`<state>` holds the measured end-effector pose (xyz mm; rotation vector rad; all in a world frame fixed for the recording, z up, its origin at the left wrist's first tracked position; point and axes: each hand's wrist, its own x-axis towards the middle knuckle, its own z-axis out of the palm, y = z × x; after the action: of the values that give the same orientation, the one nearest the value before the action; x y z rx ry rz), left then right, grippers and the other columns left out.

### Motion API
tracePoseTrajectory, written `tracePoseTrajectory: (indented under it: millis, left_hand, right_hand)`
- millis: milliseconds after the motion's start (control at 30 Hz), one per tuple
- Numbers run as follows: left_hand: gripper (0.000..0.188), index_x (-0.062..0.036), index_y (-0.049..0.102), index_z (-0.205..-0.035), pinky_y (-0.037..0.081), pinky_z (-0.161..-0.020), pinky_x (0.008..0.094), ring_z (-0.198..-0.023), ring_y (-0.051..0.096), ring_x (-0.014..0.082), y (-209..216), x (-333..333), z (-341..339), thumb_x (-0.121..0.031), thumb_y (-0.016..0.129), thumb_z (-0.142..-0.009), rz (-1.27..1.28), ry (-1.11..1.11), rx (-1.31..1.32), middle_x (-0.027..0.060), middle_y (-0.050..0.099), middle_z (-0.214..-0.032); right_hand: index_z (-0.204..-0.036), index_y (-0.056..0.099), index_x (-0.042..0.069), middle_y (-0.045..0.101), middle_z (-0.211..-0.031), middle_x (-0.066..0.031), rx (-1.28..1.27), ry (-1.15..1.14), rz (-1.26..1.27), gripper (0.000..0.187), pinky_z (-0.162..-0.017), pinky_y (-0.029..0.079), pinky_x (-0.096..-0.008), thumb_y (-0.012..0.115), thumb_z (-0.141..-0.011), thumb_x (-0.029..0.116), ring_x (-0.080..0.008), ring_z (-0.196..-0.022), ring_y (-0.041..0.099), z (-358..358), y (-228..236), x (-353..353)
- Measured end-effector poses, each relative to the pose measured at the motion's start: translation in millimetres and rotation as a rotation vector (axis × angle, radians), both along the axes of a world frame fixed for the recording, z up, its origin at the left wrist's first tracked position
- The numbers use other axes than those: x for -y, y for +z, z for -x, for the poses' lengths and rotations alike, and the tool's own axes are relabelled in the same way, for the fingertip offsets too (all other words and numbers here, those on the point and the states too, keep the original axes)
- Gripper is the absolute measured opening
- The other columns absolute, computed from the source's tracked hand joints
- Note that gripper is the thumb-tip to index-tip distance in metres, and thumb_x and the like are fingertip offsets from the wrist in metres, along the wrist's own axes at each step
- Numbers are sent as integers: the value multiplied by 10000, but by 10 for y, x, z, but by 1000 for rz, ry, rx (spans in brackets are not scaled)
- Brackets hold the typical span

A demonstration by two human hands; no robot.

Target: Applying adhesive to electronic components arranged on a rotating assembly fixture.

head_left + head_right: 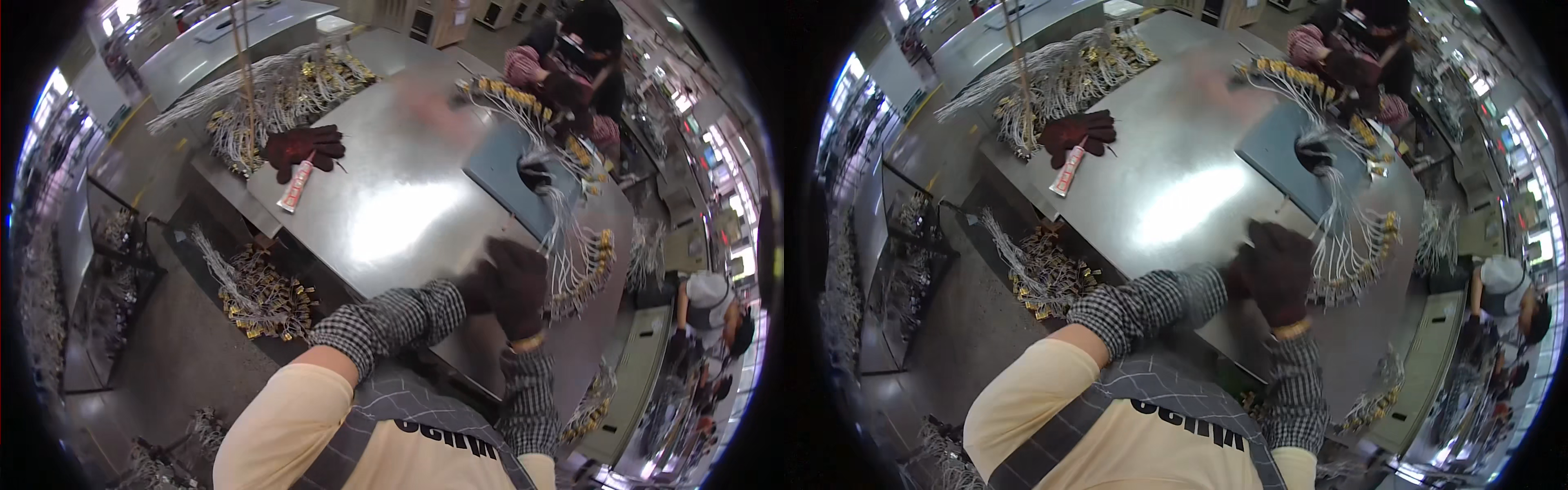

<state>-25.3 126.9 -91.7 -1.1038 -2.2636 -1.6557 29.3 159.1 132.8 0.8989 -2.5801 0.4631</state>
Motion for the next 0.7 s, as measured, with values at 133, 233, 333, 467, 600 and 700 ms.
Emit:
tracePoseTrajectory:
  millis: [133,233,333,467,600,700]
  left_hand:
    - [550,-54,488,-1360,495,-911,412,-1059,621,340,228,95,-231,-325,630,-903,18,-65,258,198,631,-1106]
    - [543,-55,491,-1356,497,-905,413,-1052,622,341,209,278,-373,-317,631,-901,33,-62,291,196,629,-1104]
    - [535,-57,493,-1351,498,-898,415,-1046,624,342,103,458,-433,-309,633,-900,31,-60,323,194,628,-1102]
    - [525,-59,496,-1345,500,-890,417,-1037,626,343,102,455,-489,-298,635,-898,47,-121,327,191,627,-1099]
    - [516,-62,499,-1339,503,-882,419,-1028,628,344,-27,537,-471,-287,637,-896,76,-97,332,189,625,-1096]
    - [508,-63,501,-1334,504,-875,421,-1022,629,345,-80,525,-388,-279,639,-895,87,-83,327,187,624,-1094]
  right_hand:
    - [-1095,674,132,666,-1013,-126,-243,376,-14,327,-786,479,-424,658,-770,165,-300,-893,636,854,-411,1379]
    - [-1113,633,168,637,-1039,-70,89,714,162,302,-740,495,-396,585,-815,171,-271,-898,640,1131,-819,2434]
    - [-1086,605,175,606,-1024,-51,-156,764,150,301,-672,504,-393,585,-790,124,-268,-822,642,1141,-858,3100]
    - [-952,635,132,661,-949,-99,190,676,-136,160,-740,514,-366,579,-856,247,-237,-809,657,1409,-1370,3131]
    - [-1112,625,119,639,-895,-122,347,920,307,286,-695,510,-395,638,-828,147,-252,-753,650,1219,-1210,2773]
    - [-1111,597,124,615,-944,-93,148,723,285,384,-641,508,-355,718,-752,57,-246,-742,636,950,-384,2105]
